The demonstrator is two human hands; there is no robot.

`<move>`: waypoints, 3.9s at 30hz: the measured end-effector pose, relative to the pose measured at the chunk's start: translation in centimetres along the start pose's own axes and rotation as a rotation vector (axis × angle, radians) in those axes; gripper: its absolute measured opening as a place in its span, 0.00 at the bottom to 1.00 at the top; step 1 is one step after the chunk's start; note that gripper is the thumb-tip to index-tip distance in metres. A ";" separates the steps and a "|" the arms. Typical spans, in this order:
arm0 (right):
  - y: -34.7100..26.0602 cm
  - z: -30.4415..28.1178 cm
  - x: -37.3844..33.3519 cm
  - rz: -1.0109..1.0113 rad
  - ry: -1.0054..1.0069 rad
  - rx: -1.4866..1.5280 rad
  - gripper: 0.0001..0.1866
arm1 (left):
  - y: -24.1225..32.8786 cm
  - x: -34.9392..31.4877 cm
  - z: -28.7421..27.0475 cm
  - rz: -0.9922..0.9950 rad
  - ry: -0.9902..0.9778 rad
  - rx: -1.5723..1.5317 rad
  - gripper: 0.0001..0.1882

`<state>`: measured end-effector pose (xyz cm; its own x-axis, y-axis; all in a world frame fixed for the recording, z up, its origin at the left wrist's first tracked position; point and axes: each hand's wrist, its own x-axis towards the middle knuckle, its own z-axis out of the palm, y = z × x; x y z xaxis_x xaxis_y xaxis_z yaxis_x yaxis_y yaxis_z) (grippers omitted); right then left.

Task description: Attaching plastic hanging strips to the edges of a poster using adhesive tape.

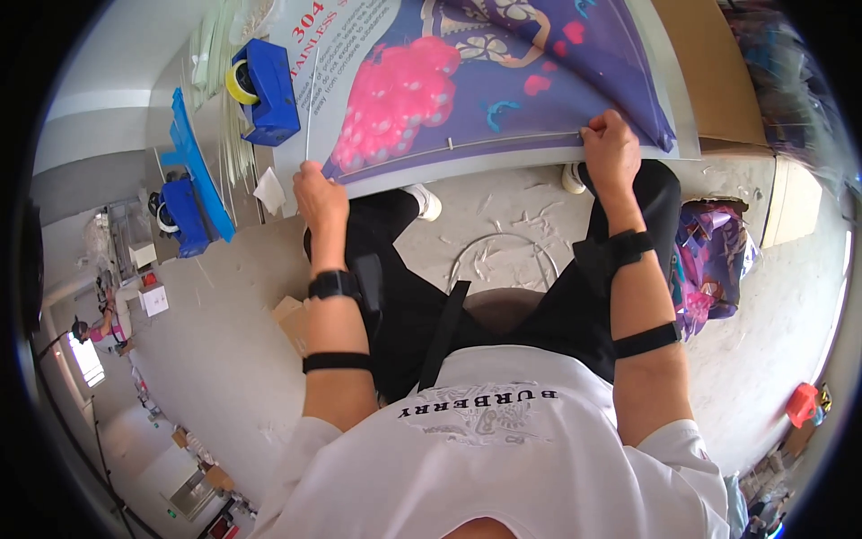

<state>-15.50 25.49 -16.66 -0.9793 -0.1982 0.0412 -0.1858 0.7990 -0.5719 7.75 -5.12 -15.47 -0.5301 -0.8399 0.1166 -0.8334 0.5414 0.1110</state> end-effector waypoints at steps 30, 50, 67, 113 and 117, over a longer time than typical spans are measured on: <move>-1.2 -0.3 -5.6 -0.381 -0.007 -0.447 0.35 | -0.8 -3.4 -3.7 0.177 -0.412 0.252 0.38; -3.5 2.2 -5.9 -0.469 -0.025 0.283 0.07 | -7.3 16.3 -5.8 -0.673 -0.202 -1.325 0.06; -3.6 2.0 -5.9 -0.538 0.002 0.219 0.06 | -8.1 12.2 -4.6 -0.626 -0.108 -1.815 0.06; -3.4 2.3 -5.8 -0.567 -0.017 0.138 0.07 | -5.9 12.0 -4.3 -0.868 0.208 -1.547 0.22; -3.3 2.2 -5.8 -0.572 -0.013 0.127 0.07 | -5.1 11.5 -4.0 -0.890 0.219 -1.613 0.11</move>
<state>-9.01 22.72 -16.80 -0.7251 -0.5854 0.3626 -0.6726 0.4892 -0.5553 6.54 -17.43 -10.76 0.0631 -0.9138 -0.4012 0.1862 -0.3842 0.9043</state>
